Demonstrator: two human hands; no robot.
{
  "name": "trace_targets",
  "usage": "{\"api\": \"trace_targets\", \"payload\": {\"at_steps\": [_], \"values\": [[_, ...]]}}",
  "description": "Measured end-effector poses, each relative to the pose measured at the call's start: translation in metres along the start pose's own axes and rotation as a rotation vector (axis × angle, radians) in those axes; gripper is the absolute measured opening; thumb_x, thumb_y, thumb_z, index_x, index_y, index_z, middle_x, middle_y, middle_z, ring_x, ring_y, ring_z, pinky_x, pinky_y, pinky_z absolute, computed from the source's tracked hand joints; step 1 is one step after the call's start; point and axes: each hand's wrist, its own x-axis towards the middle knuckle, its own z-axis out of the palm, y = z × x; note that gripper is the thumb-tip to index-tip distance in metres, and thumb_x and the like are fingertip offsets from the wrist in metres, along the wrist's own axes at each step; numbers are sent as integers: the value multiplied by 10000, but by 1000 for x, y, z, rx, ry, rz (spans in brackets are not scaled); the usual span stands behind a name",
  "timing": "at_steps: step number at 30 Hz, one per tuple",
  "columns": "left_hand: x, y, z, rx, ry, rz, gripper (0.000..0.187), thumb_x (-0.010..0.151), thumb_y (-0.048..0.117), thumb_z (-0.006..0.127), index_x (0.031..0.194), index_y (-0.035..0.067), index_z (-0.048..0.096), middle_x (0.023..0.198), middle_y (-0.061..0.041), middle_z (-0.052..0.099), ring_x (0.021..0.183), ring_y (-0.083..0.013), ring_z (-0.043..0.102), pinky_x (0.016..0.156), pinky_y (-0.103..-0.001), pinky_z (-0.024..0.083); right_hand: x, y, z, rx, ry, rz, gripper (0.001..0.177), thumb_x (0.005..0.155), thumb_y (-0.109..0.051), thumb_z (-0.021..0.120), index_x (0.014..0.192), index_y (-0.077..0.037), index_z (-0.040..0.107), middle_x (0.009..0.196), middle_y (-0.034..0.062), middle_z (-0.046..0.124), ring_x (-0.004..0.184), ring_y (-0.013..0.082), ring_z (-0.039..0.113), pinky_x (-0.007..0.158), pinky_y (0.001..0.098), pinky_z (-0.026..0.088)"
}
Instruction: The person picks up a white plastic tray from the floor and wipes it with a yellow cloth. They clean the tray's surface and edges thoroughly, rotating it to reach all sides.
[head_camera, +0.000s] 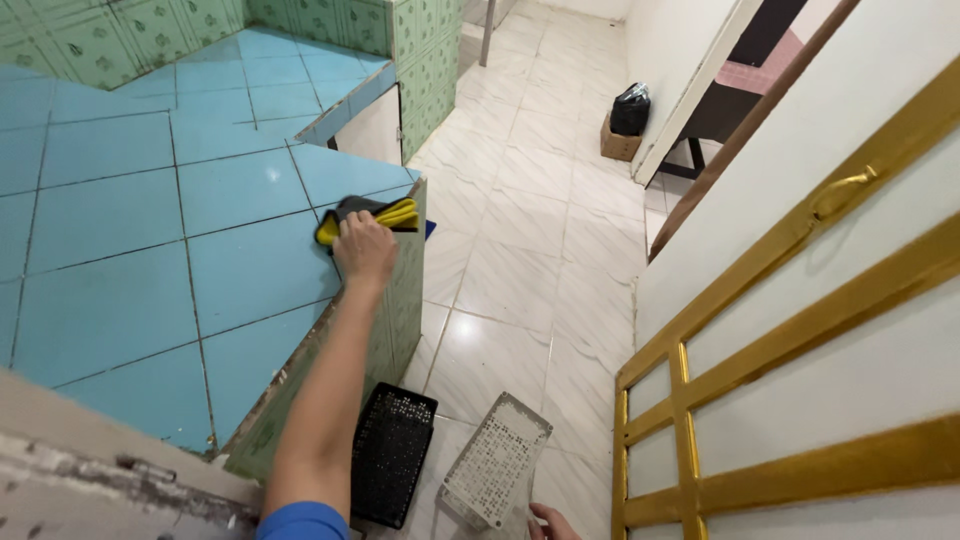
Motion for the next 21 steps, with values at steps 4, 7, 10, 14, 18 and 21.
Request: {"api": "trace_targets", "payload": {"at_steps": [4, 7, 10, 14, 18, 21], "values": [[-32, 40, -39, -168, -6, -8, 295, 975, 300, 587, 1012, 25, 686, 1044, -153, 688, 1013, -334, 649, 884, -521, 501, -22, 12, -15, -21, -48, -89, 315, 842, -154, 748, 1156, -165, 770, 965, 58, 828, 741, 171, 835, 693, 316, 642], [-68, 64, -61, -274, 6, 52, 296, 993, 311, 592, 977, 33, 692, 991, -152, 706, 943, -334, 670, 907, -513, 508, -28, 10, -30, -15, -83, -173, 333, 859, -182, 725, 1190, -153, 741, 1031, 62, 800, 790, 186, 814, 714, 331, 621], [-114, 83, -80, -471, -121, 50, 300, 1009, 312, 593, 981, 34, 700, 955, -163, 717, 861, -334, 680, 806, -470, 526, -43, -5, -52, -24, -49, -174, 270, 893, -198, 704, 1152, -133, 741, 1017, 80, 813, 829, 201, 794, 735, 341, 605], [-189, 99, -96, -974, -454, -95, 313, 993, 321, 604, 1007, 14, 662, 776, -125, 688, 684, -207, 668, 633, -339, 510, -43, -23, -79, 227, -85, -69, 315, 918, -201, 701, 1205, -73, 715, 1059, 103, 812, 892, 225, 777, 779, 357, 606], [-266, 113, -115, -1445, -833, -356, 277, 1038, 305, 543, 1003, 56, 660, 868, -9, 661, 784, -86, 608, 683, -250, 523, -31, -27, -109, 543, -146, -18, 508, 947, -244, 654, 1411, -73, 538, 1366, 113, 644, 1199, 231, 647, 975, 360, 529], [-305, 124, -146, -1618, -1022, -460, 300, 1095, 302, 541, 1050, 22, 640, 917, -41, 616, 821, -99, 587, 712, -252, 526, -25, -27, -128, 775, -267, 10, 636, 982, -393, 547, 1527, -99, 408, 1505, 130, 530, 1350, 209, 547, 1084, 368, 458]]}}
